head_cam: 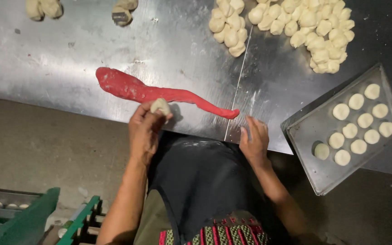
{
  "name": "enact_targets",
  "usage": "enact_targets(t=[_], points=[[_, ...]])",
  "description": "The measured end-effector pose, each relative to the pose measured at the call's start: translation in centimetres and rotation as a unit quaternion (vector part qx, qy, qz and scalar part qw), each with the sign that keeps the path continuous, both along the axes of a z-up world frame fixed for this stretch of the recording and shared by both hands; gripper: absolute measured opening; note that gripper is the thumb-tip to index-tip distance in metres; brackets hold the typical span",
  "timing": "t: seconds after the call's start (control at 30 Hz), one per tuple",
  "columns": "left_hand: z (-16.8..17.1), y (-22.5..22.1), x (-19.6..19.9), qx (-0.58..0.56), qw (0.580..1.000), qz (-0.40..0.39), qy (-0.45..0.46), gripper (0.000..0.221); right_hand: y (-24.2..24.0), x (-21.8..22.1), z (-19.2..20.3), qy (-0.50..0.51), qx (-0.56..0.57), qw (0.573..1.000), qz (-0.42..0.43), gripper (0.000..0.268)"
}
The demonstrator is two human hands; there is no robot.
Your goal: Shaping, filling, and scoring dough portions to prepare buns on a baking tray.
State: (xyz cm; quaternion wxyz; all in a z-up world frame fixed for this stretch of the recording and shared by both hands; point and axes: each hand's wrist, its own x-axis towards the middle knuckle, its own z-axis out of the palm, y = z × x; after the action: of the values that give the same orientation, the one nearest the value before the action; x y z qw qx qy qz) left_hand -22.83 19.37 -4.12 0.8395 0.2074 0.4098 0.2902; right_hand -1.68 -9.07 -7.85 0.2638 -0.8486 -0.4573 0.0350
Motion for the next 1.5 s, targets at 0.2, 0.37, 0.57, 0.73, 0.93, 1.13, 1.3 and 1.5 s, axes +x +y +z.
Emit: enact_targets(t=[0.2,0.37,0.57,0.73,0.93,1.13,1.3,1.5], points=[[0.7,-4.6,5.3,0.094,0.987,-0.129,0.021,0.033,4.3,2.5,2.2,-0.061,0.092,0.991,0.070,0.062],[0.1,-7.5,9.3,0.135,0.975,-0.178,0.009,0.035,2.7,4.0,-1.2,0.011,0.098,0.991,0.088,0.048],[-1.5,-9.9,12.5,0.122,0.974,-0.189,0.006,0.035,3.2,4.7,0.9,0.087,0.130,0.977,0.145,0.037],[-5.2,-11.6,14.6,0.154,0.966,-0.205,0.037,0.034,2.0,6.6,-1.3,0.063,0.143,0.963,0.219,0.039],[-7.4,-12.5,16.3,0.159,0.966,-0.168,0.115,0.022,-5.9,11.2,2.8,0.209,-0.146,0.958,0.132,0.020],[0.3,-16.1,18.3,0.287,0.908,-0.292,0.086,0.045,-7.8,13.4,5.2,0.575,0.036,0.816,-0.052,0.021],[4.9,-18.3,20.1,0.319,0.876,-0.361,0.028,0.071,-5.9,13.9,9.6,0.575,0.106,0.811,0.013,0.032],[5.5,-19.0,20.7,0.252,0.898,-0.359,0.025,0.059,-7.5,16.0,5.4,0.516,0.140,0.845,0.012,0.025]])
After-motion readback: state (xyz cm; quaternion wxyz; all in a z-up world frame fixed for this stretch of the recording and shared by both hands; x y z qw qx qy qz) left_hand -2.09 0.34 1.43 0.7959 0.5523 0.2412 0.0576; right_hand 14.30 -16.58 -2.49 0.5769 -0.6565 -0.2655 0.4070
